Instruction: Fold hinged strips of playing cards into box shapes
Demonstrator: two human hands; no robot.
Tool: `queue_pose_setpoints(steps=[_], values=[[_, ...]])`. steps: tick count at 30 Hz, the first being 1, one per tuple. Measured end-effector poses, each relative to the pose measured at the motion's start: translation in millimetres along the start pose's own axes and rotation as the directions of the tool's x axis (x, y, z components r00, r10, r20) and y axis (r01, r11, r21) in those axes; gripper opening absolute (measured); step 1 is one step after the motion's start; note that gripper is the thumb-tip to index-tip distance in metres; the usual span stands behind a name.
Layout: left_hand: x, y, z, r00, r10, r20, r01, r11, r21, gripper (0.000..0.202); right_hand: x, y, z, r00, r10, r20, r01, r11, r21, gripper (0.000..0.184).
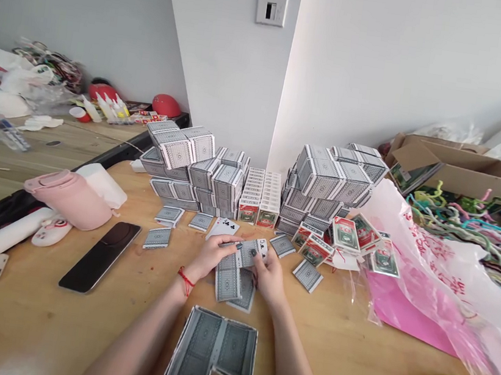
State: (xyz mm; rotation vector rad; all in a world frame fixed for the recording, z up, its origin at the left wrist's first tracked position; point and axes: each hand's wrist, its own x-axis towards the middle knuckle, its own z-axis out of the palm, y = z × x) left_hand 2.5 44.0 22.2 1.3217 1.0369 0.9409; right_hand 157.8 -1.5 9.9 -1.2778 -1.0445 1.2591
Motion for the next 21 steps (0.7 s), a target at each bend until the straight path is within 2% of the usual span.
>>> queue_pose_setpoints(steps=[3, 6, 9, 11, 14, 17, 19, 21], values=[[1.0, -0.2, 1.2, 0.998, -0.023, 0.054, 0.027, 0.997, -0.073, 0.028, 0.5, -6.2, -3.7, 0.998, -0.005, -0.059, 0.017, 0.979, 0.205, 0.033], [3.5, -3.2, 1.7, 0.999, -0.043, -0.034, 0.035, 0.981, -0.193, 0.028, 2.9, -9.2, -8.5, 0.996, -0.001, -0.086, 0.034, 0.926, 0.376, 0.03], [7.0, -8.2, 0.5, 0.982, -0.051, -0.179, -0.014, 0.938, -0.347, 0.027, 3.9, -10.8, -10.1, 1.0, 0.021, -0.005, -0.017, 0.908, 0.418, 0.033], [8.1, -10.1, -0.4, 0.977, -0.045, -0.211, -0.051, 0.902, -0.429, 0.03, 2.5, -10.8, -8.2, 0.995, 0.031, 0.092, -0.065, 0.914, 0.4, 0.036], [6.0, -7.6, 0.1, 0.992, -0.037, -0.124, -0.03, 0.868, -0.496, 0.036, -0.3, -7.9, -4.1, 0.987, 0.024, 0.159, -0.083, 0.923, 0.375, 0.036], [0.4, -0.3, 1.6, 0.999, -0.019, 0.033, 0.033, 0.864, -0.502, 0.045, -0.9, -3.4, -4.6, 0.993, 0.045, 0.105, -0.077, 0.941, 0.329, 0.035], [-3.1, 4.6, 1.3, 0.998, 0.002, 0.059, 0.027, 0.876, -0.482, 0.046, -0.4, -1.5, -7.8, 0.991, 0.078, 0.106, -0.105, 0.954, 0.282, 0.032], [-4.6, 7.7, -0.6, 0.999, -0.013, 0.03, 0.025, 0.899, -0.436, 0.042, 0.2, -1.5, -10.9, 0.981, 0.113, 0.156, -0.148, 0.96, 0.239, 0.029]])
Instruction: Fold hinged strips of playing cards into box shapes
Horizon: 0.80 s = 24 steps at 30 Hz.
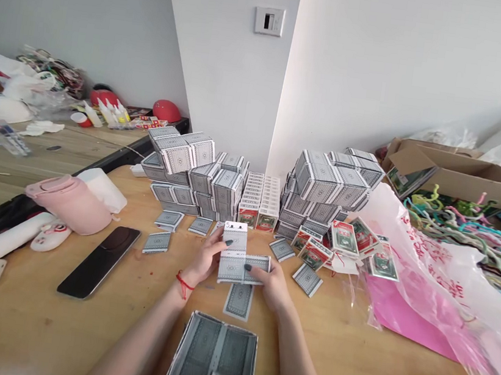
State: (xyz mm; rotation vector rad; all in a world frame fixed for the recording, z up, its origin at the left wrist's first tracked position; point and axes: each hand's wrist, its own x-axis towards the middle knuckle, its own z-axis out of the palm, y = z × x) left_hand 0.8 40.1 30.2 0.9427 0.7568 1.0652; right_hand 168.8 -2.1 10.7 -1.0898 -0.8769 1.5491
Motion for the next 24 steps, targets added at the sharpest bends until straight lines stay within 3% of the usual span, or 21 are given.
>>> queue_pose_setpoints(steps=[3, 8, 15, 24], values=[[2.1, 1.9, -3.3, 0.996, 0.023, -0.09, -0.015, 0.996, 0.087, 0.035, -0.3, -3.6, 0.0, 0.999, 0.029, 0.031, -0.03, 0.999, 0.023, 0.027], [9.2, -4.8, -5.0, 0.958, 0.134, -0.254, -0.113, 0.989, 0.096, 0.035, -1.1, -11.4, 6.8, 0.995, -0.097, 0.019, 0.087, 0.954, 0.287, 0.031], [5.1, -19.4, 2.4, 0.996, 0.082, -0.037, -0.071, 0.971, 0.229, 0.04, 4.2, -1.9, 0.3, 0.985, -0.081, -0.152, 0.114, 0.967, 0.226, 0.036], [9.5, -15.8, -3.2, 0.974, 0.225, -0.041, -0.175, 0.849, 0.499, 0.031, 7.1, 2.8, 0.7, 0.971, -0.127, -0.203, 0.143, 0.988, 0.063, 0.034]])
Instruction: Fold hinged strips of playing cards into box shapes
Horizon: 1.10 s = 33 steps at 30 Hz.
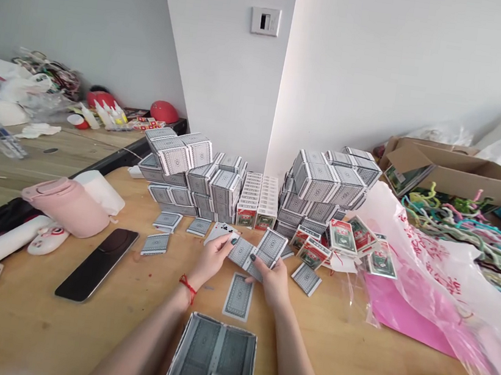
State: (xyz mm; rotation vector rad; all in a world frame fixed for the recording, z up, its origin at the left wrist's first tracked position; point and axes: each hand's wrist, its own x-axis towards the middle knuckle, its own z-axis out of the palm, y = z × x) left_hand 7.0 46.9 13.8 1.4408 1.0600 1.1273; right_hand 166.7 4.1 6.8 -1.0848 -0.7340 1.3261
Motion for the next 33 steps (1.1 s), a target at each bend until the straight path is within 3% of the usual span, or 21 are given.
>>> queue_pose_setpoints(steps=[8, 12, 14, 17, 23, 27, 33], values=[[-3.7, -2.0, 1.1, 1.0, 0.019, -0.017, -0.018, 0.997, 0.069, 0.034, -0.7, 1.1, 3.1, 0.999, -0.037, -0.032, 0.035, 0.997, -0.07, 0.032], [-2.5, 1.9, 1.1, 0.995, -0.094, 0.039, 0.098, 0.99, -0.104, 0.036, -0.2, -0.5, 2.2, 0.999, -0.043, -0.034, 0.041, 0.998, -0.039, 0.029], [-1.7, 5.1, -1.0, 0.968, -0.195, 0.158, 0.235, 0.926, -0.296, 0.04, -0.1, -2.6, 1.7, 0.999, -0.03, -0.027, 0.03, 1.0, -0.004, 0.029], [-1.2, 9.6, -8.2, 0.9, -0.257, 0.353, 0.414, 0.757, -0.505, 0.044, -0.6, -6.2, 1.3, 1.0, -0.005, -0.005, 0.005, 0.999, 0.036, 0.031], [-1.9, 8.2, -23.2, 0.797, -0.339, 0.5, 0.592, 0.602, -0.535, 0.041, -2.3, -6.0, 2.4, 1.0, -0.009, 0.003, 0.009, 1.0, 0.026, 0.032], [-1.9, 1.1, -21.2, 0.769, -0.362, 0.526, 0.632, 0.55, -0.545, 0.028, -1.0, -1.1, 2.8, 0.997, -0.054, -0.048, 0.053, 0.998, -0.017, 0.033], [-0.5, -1.8, -9.1, 0.804, -0.399, 0.441, 0.594, 0.576, -0.561, 0.025, 1.1, 3.2, 3.4, 0.983, -0.127, -0.133, 0.118, 0.99, -0.075, 0.035]])
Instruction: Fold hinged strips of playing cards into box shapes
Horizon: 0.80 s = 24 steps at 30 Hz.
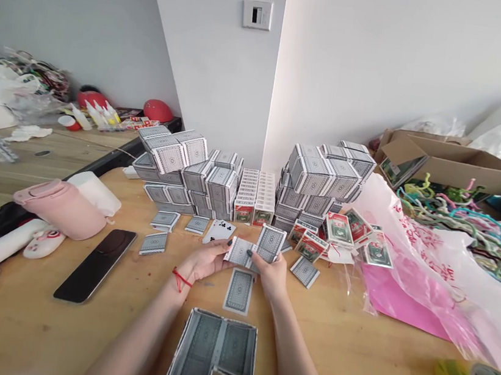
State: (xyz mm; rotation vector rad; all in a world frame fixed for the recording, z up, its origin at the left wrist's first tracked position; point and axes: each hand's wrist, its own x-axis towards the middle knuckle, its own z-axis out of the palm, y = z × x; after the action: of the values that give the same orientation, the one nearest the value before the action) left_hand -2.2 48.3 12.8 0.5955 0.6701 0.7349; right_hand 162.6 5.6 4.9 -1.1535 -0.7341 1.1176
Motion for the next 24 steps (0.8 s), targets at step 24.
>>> queue_pose_setpoints(steps=[24], values=[[5.7, -17.6, 18.9, 0.806, 0.59, -0.049, -0.326, 0.511, 0.795, 0.038, -3.2, -7.7, 3.3, 0.998, 0.063, 0.011, -0.064, 0.996, 0.069, 0.034]])
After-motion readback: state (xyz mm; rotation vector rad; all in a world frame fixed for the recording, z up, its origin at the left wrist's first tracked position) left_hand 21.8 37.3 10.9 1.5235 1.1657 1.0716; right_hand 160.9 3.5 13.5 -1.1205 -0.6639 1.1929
